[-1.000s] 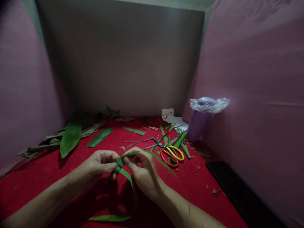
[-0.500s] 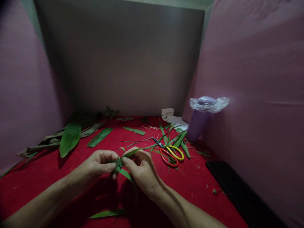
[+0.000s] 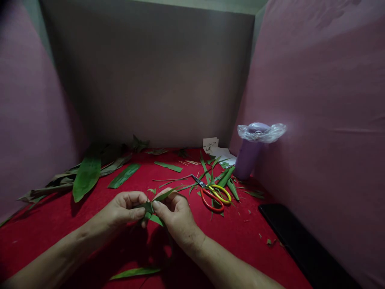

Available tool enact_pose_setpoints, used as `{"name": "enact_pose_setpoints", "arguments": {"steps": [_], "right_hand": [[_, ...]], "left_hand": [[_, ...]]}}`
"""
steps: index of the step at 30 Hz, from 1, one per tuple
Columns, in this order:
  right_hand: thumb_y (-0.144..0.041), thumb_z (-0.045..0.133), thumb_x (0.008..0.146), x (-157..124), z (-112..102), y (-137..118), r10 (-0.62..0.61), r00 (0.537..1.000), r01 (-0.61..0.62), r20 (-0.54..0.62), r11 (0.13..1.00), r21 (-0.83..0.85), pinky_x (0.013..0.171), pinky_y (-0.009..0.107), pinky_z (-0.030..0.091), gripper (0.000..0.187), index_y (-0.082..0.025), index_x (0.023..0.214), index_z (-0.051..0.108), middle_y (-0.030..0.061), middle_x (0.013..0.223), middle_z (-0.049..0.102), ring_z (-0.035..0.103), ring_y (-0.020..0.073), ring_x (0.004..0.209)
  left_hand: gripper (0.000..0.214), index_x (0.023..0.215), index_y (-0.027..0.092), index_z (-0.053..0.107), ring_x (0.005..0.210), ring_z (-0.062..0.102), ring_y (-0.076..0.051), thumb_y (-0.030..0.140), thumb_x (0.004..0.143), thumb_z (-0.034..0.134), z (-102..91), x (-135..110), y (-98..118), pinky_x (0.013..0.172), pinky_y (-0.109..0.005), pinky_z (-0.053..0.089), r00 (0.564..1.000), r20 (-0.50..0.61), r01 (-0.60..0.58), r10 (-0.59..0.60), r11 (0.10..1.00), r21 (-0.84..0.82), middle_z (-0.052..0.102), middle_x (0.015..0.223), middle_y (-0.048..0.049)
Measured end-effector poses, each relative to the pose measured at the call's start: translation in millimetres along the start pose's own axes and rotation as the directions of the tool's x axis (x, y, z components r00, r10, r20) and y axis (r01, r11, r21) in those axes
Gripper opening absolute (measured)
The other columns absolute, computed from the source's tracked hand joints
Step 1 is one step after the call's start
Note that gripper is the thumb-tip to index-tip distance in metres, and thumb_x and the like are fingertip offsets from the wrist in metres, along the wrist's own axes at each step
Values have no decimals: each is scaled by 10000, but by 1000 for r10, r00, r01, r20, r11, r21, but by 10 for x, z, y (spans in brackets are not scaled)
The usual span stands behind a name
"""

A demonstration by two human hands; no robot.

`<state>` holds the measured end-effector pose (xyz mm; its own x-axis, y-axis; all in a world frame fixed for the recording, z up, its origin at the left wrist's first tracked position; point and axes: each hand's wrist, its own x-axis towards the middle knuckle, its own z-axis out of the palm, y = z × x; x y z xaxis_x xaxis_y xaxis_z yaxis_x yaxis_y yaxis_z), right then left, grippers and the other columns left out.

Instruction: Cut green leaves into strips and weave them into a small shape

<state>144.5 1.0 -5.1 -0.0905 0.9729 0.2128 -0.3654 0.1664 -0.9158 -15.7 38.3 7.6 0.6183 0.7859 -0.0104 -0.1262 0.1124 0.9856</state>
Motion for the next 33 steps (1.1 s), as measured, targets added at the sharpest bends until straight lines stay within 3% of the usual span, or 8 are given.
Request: {"name": "enact_pose_setpoints", "arguments": {"steps": [10,13,16,22,28,33], "right_hand": [[-285,731,632,20,3,17,17,999,-15,-31,997,79,604,206,421,225,-163,696,553,-33,660,574,531,97,616],[-274,738,627,22,3,0,51,999,-49,-16,994,94,593,199,420,215,-153,690,570,-29,659,586,544,96,616],[-284,736,635,26,-6,2,102,994,-105,31,990,94,569,200,416,226,-136,722,589,-22,648,591,546,94,588],[-381,746,609,38,-28,16,180,983,-180,22,984,-6,446,176,357,331,-134,685,540,-34,553,556,494,77,467],[-567,486,782,39,-46,-25,228,971,-223,70,972,-74,392,173,324,480,-115,637,555,5,530,569,454,58,384],[-408,636,724,25,-39,-83,163,981,-155,105,985,-74,428,178,334,297,-139,648,534,-30,536,551,441,56,416]], "left_hand": [[217,752,161,556,488,503,-72,182,633,737,30,18,-26,464,-161,322,999,-33,-12,11,999,-49,590,571,29],[269,875,188,572,459,482,-60,171,654,725,27,22,-26,453,-150,313,999,-21,-27,26,997,-77,589,551,46],[346,991,205,604,547,565,-97,165,665,716,32,15,-19,533,-186,403,1000,-5,-29,29,998,-62,664,649,4],[148,778,170,690,585,604,-111,134,639,724,38,7,-6,602,-219,457,1000,-14,-29,28,997,-69,701,714,-9],[144,756,169,662,568,595,-105,148,632,733,-37,43,46,583,-207,443,987,-135,-89,82,995,-46,678,647,10],[130,739,157,653,549,572,-104,153,633,728,-72,48,77,564,-212,431,978,-179,-105,106,994,13,655,623,10]]}}
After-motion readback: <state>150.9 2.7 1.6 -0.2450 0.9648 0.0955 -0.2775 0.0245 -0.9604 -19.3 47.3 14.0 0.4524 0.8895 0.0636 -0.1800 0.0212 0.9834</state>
